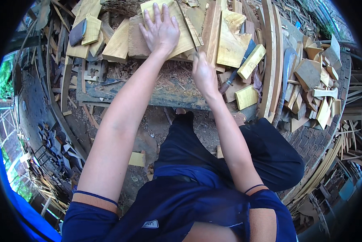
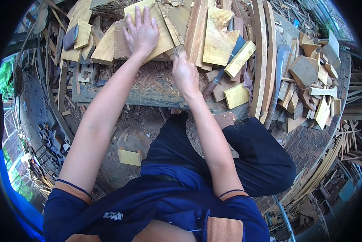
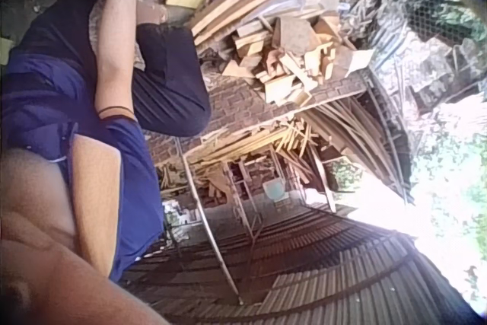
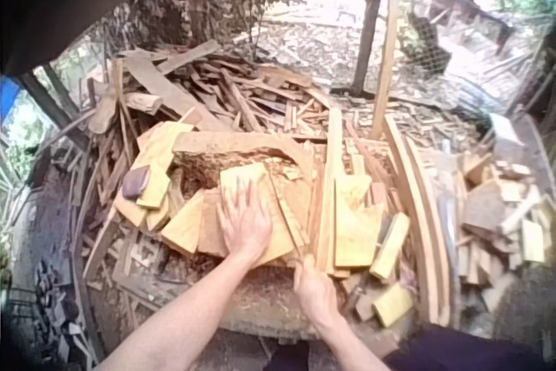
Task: Shaping and shaving a wooden block using a machete and a smaller blade.
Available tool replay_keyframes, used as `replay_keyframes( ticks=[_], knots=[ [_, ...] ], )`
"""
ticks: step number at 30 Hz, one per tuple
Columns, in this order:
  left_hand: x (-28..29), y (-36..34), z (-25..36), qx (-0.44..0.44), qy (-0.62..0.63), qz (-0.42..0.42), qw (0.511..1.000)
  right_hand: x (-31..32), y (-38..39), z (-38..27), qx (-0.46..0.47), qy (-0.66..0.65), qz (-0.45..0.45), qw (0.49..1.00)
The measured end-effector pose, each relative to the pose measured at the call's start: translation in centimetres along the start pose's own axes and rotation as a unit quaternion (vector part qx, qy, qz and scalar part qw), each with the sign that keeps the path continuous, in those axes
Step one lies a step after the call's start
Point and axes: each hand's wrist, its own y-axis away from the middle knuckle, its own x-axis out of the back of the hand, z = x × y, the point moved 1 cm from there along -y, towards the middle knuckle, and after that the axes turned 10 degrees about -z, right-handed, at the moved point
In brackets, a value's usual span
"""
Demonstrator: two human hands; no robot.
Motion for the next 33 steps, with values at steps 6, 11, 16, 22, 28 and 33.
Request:
replay_keyframes(
  ticks=[6,11,16,22,28,33],
  knots=[
    [0.6,0.0,-0.4,0.002,-0.015,0.012,1.000,0.7,5.0,0.6,-0.053,-0.004,-0.076,0.996],
    [-0.1,0.0,0.2,0.003,-0.003,0.004,1.000,0.6,-1.7,-0.6,-0.022,0.005,-0.033,0.999],
    [0.3,0.2,-0.7,0.022,-0.007,0.003,1.000,1.6,6.2,-0.1,-0.096,-0.014,-0.121,0.988],
    [0.2,0.0,0.1,0.016,-0.006,0.001,1.000,1.2,0.4,-0.7,-0.056,-0.009,-0.097,0.994],
    [0.3,0.2,-0.5,0.020,0.000,-0.002,1.000,1.0,4.7,0.3,-0.102,-0.030,-0.135,0.985],
    [0.7,0.1,-0.2,0.015,-0.006,-0.003,1.000,1.4,4.2,-0.1,-0.090,-0.022,-0.111,0.990]
  ],
)
